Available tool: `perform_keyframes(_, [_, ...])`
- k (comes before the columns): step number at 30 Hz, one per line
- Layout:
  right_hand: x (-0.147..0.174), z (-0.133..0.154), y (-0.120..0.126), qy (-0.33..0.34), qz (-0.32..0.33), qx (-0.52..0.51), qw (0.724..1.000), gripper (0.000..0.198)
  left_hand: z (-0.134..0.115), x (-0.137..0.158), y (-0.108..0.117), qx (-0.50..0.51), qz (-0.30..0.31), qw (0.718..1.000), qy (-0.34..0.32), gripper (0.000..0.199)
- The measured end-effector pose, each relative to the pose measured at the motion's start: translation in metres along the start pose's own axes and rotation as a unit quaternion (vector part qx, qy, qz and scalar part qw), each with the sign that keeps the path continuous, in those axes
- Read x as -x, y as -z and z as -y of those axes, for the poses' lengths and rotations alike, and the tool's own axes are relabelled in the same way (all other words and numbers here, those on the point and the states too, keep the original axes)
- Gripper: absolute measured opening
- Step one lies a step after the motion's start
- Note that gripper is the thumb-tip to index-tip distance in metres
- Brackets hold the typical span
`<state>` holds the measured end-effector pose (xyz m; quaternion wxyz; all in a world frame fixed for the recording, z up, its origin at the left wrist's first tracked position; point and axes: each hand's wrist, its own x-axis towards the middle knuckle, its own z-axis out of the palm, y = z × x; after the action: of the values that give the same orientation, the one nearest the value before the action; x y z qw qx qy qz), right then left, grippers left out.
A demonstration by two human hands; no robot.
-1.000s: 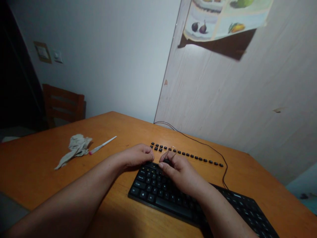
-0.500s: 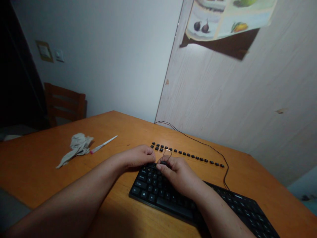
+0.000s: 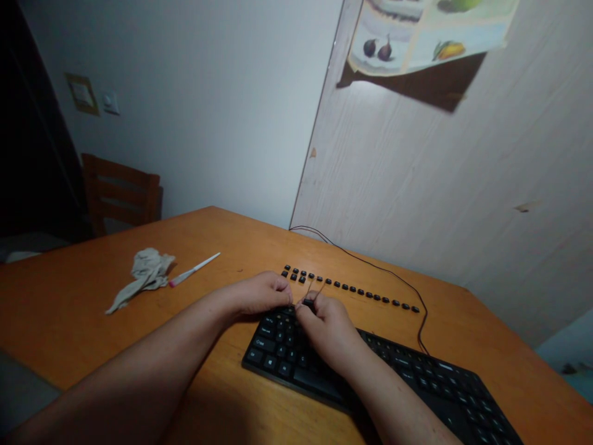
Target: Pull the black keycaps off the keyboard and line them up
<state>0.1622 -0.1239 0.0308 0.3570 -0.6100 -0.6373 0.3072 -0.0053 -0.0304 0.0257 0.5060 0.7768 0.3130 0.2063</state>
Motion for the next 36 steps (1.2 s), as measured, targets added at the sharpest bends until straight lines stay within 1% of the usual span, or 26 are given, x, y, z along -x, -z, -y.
perform_keyframes(4, [-0.004,-0.001,-0.002,0.012,-0.063,0.005,0.998,0.029,0.000,0.002,-0.001,-0.021,-0.001,1.000,0.003,0.022])
perform_keyframes(8, [-0.008,-0.008,-0.003,0.019,-0.114,0.028,0.993,0.032,-0.002,0.002,0.000,-0.075,-0.008,0.997,0.005,0.017])
perform_keyframes(12, [-0.010,-0.015,-0.005,0.030,-0.140,0.034,0.989,0.030,-0.002,-0.001,0.000,-0.110,-0.004,0.994,0.011,0.015])
perform_keyframes(17, [-0.010,-0.019,-0.007,0.008,-0.141,-0.003,0.990,0.028,-0.003,-0.001,0.001,-0.140,0.001,0.990,0.016,0.013])
perform_keyframes(19, [-0.009,-0.017,-0.005,0.003,-0.159,-0.029,0.987,0.029,-0.004,-0.001,0.002,-0.146,0.008,0.989,0.013,0.013])
perform_keyframes(22, [-0.008,-0.011,0.004,-0.005,-0.199,-0.093,0.975,0.031,-0.006,0.000,0.003,-0.146,0.017,0.989,0.012,0.014])
perform_keyframes(24, [-0.007,-0.006,0.009,-0.002,-0.214,-0.115,0.970,0.033,-0.007,0.001,0.002,-0.139,0.015,0.990,0.013,0.013])
perform_keyframes(26, [-0.006,-0.001,0.012,0.002,-0.220,-0.110,0.969,0.034,-0.008,0.001,0.001,-0.129,0.005,0.992,0.012,0.012])
perform_keyframes(30, [-0.002,0.007,0.013,0.011,-0.227,-0.095,0.969,0.036,-0.011,0.002,-0.001,-0.099,-0.020,0.995,0.005,0.017])
perform_keyframes(34, [0.000,0.012,0.014,0.036,-0.230,-0.072,0.970,0.036,-0.012,0.003,-0.002,-0.078,-0.015,0.997,0.007,0.018])
perform_keyframes(36, [0.000,0.011,0.016,0.062,-0.234,-0.046,0.969,0.035,-0.011,0.003,-0.002,-0.074,-0.006,0.997,0.007,0.017])
